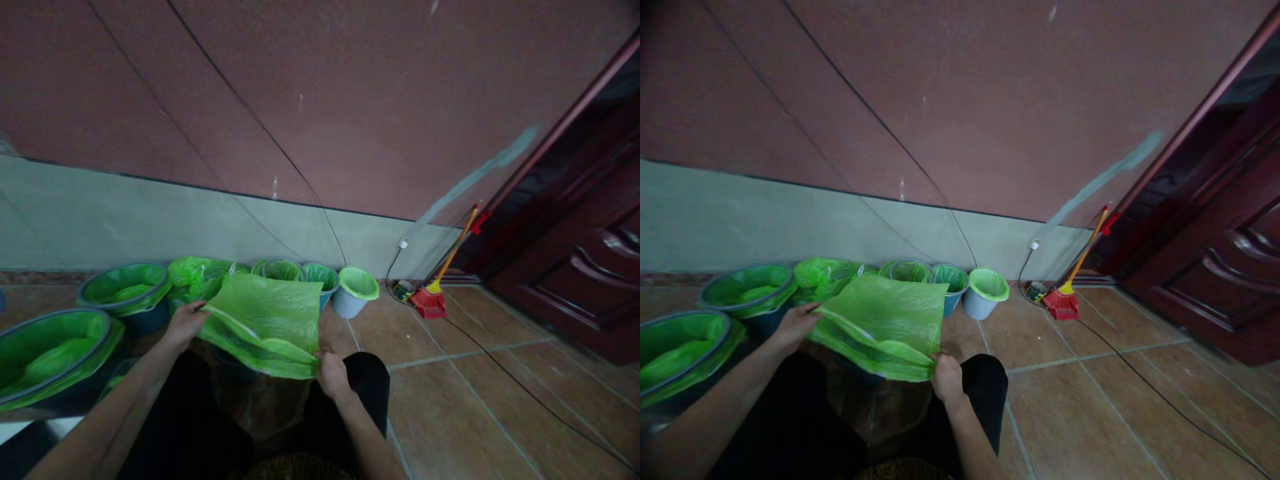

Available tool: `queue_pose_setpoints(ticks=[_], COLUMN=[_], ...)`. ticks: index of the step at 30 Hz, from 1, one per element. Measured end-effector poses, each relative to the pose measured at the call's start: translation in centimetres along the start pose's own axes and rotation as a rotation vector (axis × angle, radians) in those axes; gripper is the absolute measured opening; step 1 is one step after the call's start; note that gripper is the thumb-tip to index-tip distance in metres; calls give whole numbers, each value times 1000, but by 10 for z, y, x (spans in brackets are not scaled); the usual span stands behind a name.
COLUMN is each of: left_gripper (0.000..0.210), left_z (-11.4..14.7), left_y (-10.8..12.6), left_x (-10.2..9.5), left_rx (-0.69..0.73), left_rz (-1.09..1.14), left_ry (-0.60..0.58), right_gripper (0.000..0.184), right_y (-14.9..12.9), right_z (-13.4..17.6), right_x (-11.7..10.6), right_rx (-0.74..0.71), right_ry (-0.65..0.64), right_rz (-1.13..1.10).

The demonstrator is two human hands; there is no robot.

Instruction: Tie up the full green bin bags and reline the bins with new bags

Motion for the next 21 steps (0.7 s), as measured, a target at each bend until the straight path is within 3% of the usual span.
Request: queue_pose_setpoints(ticks=[2,5,8,10,13,18,21], left_gripper=[41,56,65,62,50,50,50], left_z=[11,28,32,26,10,5,13], left_y=[-4,7,19,22,24,42,56], left_x=[10,14,10,6,-2,-13,-15], left_rx=[-123,-191,-171,-117,36,326,359], left_rz=[178,292,277,204,-55,-740,-863], left_ry=[-158,-341,-422,-408,-275,94,202], right_gripper=[28,19,10,16,25,23,18], right_y=[5,17,26,27,29,18,6], right_z=[-1,-9,-16,-19,-19,-5,4], right_x=[8,2,-17,-34,-66,-126,-145], right_rx=[66,231,362,373,321,110,32], right_ry=[20,139,259,270,303,578,648], right_rz=[-127,-578,-1040,-1183,-1066,-409,-291])
Point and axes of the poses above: each hand's wrist, its own z-axis away from the middle knuckle, its own x-axis out of the palm, y = z × x, the point moved 6 cm from there along -z, towards the middle knuckle
